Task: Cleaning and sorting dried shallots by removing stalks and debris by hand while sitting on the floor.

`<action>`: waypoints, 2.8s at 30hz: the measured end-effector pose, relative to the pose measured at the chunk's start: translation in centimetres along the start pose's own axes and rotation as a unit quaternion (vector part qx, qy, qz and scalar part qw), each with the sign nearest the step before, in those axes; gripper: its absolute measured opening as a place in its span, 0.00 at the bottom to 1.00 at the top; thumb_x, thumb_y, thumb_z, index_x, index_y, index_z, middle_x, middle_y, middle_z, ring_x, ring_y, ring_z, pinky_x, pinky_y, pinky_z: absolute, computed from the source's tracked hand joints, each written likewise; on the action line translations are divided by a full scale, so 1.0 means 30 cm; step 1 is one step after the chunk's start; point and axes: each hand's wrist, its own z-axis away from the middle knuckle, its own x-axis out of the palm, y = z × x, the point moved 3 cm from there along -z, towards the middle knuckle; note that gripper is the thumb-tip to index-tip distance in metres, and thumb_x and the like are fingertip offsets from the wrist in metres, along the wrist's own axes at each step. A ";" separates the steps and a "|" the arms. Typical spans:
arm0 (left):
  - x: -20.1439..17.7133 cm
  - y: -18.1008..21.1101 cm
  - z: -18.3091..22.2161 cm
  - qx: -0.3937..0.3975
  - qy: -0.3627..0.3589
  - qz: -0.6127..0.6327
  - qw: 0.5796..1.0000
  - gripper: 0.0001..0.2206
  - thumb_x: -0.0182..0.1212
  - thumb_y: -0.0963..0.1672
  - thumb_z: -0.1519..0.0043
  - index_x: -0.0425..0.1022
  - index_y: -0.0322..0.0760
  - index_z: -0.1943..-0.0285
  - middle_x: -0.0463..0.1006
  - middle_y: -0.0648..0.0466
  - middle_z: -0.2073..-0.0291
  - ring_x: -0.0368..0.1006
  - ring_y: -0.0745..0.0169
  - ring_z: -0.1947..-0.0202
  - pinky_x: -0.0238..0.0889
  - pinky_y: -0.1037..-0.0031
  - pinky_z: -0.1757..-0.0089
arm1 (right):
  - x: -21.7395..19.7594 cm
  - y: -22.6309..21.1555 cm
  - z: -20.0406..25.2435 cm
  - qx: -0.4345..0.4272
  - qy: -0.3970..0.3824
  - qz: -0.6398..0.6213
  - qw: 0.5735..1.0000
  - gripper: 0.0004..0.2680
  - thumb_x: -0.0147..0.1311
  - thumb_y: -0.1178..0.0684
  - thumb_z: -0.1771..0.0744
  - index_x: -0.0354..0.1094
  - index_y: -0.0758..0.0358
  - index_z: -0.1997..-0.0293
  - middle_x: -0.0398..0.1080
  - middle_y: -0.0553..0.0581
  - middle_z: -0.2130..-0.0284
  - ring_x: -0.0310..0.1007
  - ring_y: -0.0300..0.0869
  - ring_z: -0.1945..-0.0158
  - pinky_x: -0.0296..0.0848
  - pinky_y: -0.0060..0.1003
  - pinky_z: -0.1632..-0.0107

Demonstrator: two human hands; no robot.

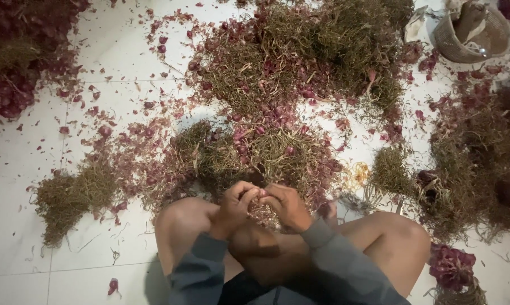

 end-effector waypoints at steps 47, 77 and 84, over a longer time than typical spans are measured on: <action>-0.062 -0.019 -0.006 -0.102 0.088 -0.043 0.990 0.09 0.64 0.44 0.35 0.84 0.37 0.51 0.81 0.38 0.69 0.80 0.44 0.69 0.76 0.55 0.68 | -0.164 -0.289 -0.100 0.127 0.100 -0.110 0.981 0.08 0.56 0.55 0.31 0.76 0.68 0.68 0.74 0.61 0.80 0.72 0.45 0.73 0.73 0.45 0.60; -0.302 0.274 0.013 -0.351 0.303 -0.171 0.870 0.16 0.60 0.58 0.38 0.82 0.61 0.46 0.83 0.55 0.52 0.78 0.48 0.49 0.62 0.60 0.43 | -0.255 0.411 0.073 0.147 -0.047 0.456 0.876 0.09 0.47 0.51 0.32 0.75 0.61 0.56 0.75 0.74 0.65 0.76 0.69 0.73 0.76 0.66 0.71; -0.240 0.168 0.006 -0.059 0.286 -0.091 0.952 0.04 0.68 0.41 0.38 0.86 0.39 0.58 0.76 0.54 0.78 0.65 0.69 0.73 0.64 0.74 0.66 | 0.009 0.231 0.013 -0.014 -0.030 0.309 0.950 0.05 0.56 0.50 0.33 0.77 0.53 0.59 0.77 0.61 0.67 0.76 0.60 0.65 0.78 0.51 0.62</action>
